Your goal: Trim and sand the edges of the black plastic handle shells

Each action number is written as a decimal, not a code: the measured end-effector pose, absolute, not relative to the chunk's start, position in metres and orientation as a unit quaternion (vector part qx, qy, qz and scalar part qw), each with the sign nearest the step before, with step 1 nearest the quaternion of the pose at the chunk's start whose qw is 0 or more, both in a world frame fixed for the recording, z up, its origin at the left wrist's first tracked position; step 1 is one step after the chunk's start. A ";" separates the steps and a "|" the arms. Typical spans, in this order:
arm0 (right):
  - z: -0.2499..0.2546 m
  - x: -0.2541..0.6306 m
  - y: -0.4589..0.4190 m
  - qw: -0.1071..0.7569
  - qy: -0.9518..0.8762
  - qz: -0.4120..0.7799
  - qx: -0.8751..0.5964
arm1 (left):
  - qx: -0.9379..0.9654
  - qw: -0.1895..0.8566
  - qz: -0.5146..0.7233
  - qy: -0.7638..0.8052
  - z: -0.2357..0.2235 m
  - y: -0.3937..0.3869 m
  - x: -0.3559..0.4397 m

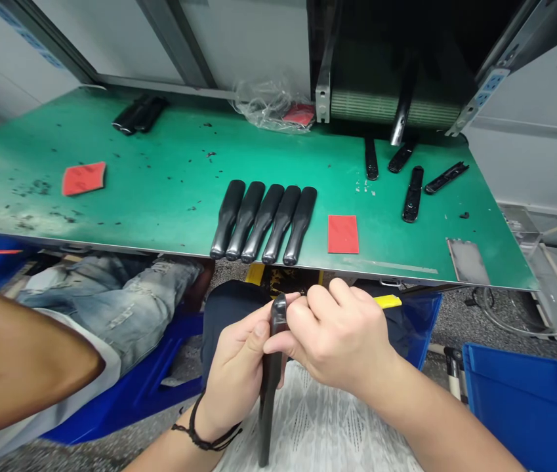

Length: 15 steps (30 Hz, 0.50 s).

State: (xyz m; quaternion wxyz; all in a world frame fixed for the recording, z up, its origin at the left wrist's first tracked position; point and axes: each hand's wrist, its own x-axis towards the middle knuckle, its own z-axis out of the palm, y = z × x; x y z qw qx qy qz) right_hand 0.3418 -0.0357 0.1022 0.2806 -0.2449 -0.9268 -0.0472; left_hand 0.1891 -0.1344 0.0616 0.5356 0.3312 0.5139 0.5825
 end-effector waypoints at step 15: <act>0.094 0.341 -0.047 0.254 -0.937 -0.022 -0.239 | 0.274 0.524 0.625 0.509 0.063 -0.123 0.190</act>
